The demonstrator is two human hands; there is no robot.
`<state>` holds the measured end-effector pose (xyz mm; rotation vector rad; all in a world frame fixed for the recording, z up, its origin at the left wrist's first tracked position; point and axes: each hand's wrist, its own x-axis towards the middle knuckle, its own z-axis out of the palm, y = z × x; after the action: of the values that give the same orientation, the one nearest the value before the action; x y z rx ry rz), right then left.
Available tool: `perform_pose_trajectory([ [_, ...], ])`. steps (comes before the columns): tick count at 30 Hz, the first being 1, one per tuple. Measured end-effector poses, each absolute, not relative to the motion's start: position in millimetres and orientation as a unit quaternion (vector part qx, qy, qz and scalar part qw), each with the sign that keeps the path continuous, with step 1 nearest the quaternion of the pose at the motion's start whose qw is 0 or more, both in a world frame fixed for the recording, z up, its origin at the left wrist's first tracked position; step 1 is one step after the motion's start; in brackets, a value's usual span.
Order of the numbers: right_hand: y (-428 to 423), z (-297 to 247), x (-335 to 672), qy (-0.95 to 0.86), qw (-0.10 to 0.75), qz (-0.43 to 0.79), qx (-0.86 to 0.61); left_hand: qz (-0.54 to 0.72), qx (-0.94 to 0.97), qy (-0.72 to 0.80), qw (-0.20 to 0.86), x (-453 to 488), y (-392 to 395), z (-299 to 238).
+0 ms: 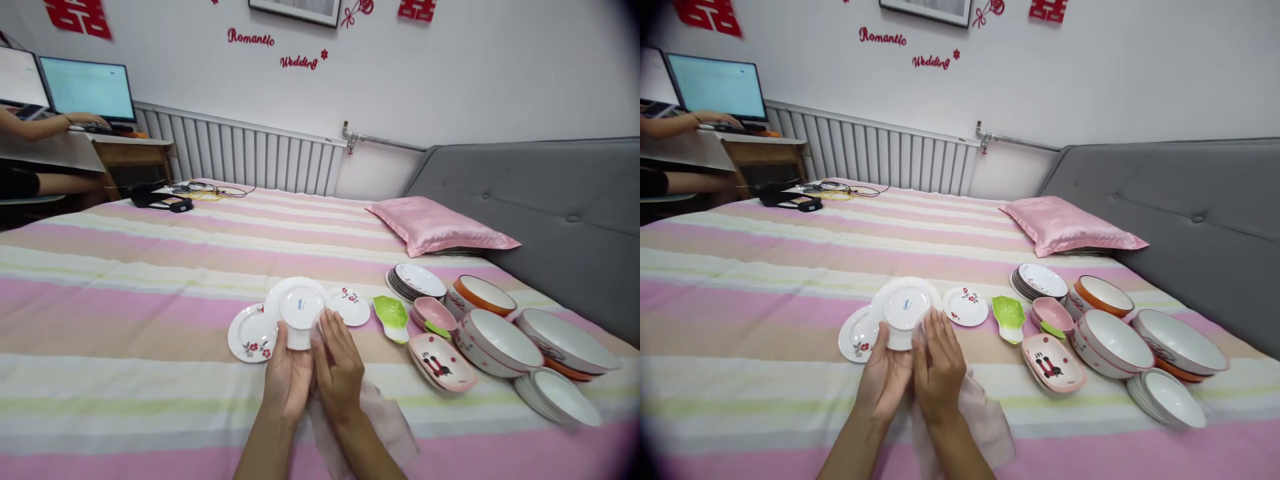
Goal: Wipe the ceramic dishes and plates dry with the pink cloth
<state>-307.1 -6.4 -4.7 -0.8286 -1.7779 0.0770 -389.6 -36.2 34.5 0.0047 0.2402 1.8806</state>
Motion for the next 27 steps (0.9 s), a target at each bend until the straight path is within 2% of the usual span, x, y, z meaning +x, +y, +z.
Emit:
perform_pose_trajectory([
  [5,-1,-33,-315,-0.756,0.578,0.027,-0.306,0.804,-0.020,0.151,0.575,-390,-30,17],
  [14,-4,-25,-305,-0.778,0.571,-0.043,-0.261,0.794,0.020,0.152,0.589,-393,-36,21],
  [27,25,-25,-284,-0.737,0.589,0.046,-0.328,0.767,0.006,0.222,0.602,-369,-24,6],
])
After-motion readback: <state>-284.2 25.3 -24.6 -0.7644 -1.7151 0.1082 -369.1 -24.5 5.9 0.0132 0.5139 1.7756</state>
